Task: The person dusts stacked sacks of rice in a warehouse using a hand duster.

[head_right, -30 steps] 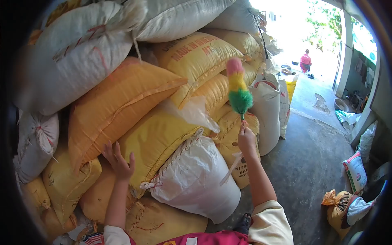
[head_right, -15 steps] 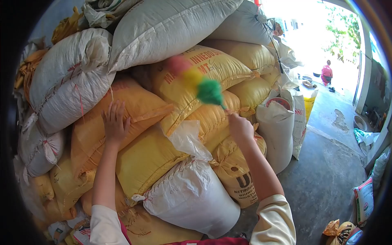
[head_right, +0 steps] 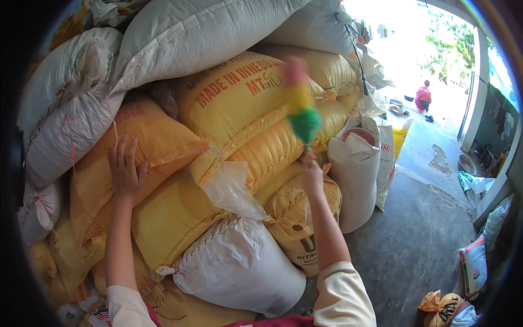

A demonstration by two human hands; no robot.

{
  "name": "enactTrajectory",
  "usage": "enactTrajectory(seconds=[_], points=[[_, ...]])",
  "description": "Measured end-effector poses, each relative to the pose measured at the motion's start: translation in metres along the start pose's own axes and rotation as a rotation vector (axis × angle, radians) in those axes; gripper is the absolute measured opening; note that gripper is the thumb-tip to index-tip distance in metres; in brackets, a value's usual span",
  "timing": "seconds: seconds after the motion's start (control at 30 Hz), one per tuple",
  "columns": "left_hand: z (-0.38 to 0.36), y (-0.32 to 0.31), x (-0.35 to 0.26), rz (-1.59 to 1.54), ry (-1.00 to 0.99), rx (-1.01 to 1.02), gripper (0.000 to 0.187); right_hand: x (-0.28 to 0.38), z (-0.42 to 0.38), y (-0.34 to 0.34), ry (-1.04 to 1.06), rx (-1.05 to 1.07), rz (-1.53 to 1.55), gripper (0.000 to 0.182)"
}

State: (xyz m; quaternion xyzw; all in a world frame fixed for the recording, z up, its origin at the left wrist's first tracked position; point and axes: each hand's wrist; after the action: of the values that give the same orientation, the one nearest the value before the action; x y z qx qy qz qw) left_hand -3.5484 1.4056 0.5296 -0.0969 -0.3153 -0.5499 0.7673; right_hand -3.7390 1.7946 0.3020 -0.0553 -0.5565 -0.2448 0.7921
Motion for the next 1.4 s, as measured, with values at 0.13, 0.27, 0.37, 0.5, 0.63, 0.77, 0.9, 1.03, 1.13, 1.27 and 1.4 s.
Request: enactTrajectory(seconds=[0.13,0.27,0.37,0.5,0.63,0.77,0.9,1.03,1.13,1.27,1.4], points=[[0.002,0.000,0.000,-0.037,-0.001,-0.039,0.053,-0.008,0.014,0.020,-0.233,-0.037,-0.020,0.046],[0.003,0.000,-0.002,-0.024,0.009,-0.095,0.054,0.027,-0.008,0.027,0.054,-0.077,-0.046,0.042],[0.003,0.000,-0.002,-0.008,0.004,-0.088,0.055,0.018,0.012,0.024,-0.037,0.092,-0.358,0.041],[0.004,0.001,-0.002,0.009,0.002,-0.077,0.054,-0.001,0.045,0.021,-0.028,-0.083,-0.054,0.041],[0.002,0.002,-0.003,0.033,0.035,-0.054,0.055,0.063,0.042,0.045,0.135,0.064,-0.344,0.038],[0.002,0.000,-0.002,0.015,0.036,-0.035,0.060,0.016,0.142,0.068,0.193,0.081,-0.716,0.033],[0.005,0.001,-0.002,-0.001,0.044,-0.053,0.067,0.094,0.122,0.098,0.252,0.095,-0.845,0.032],[0.003,0.001,-0.002,0.001,0.053,-0.014,0.071,0.039,0.153,0.091,0.328,0.090,-0.729,0.027],[0.004,0.000,-0.003,0.010,0.057,-0.031,0.072,0.040,0.142,0.105,0.182,0.176,-0.935,0.027],[0.005,-0.003,-0.001,-0.005,0.039,-0.062,0.073,0.028,0.111,0.088,0.294,-0.036,-1.104,0.029],[0.005,-0.001,-0.002,0.013,0.038,-0.037,0.073,-0.100,0.103,0.087,0.311,0.064,-0.794,0.035]])
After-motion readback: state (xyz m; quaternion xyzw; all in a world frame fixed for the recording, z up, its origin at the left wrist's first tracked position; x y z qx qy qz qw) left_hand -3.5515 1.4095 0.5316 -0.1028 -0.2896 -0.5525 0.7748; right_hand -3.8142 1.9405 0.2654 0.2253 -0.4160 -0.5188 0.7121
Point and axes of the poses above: each hand's wrist, its own z-axis towards the middle knuckle, its own y-axis out of the back of the hand, x = y × z, and after that the axes turned 1 degree about -x, right-handed
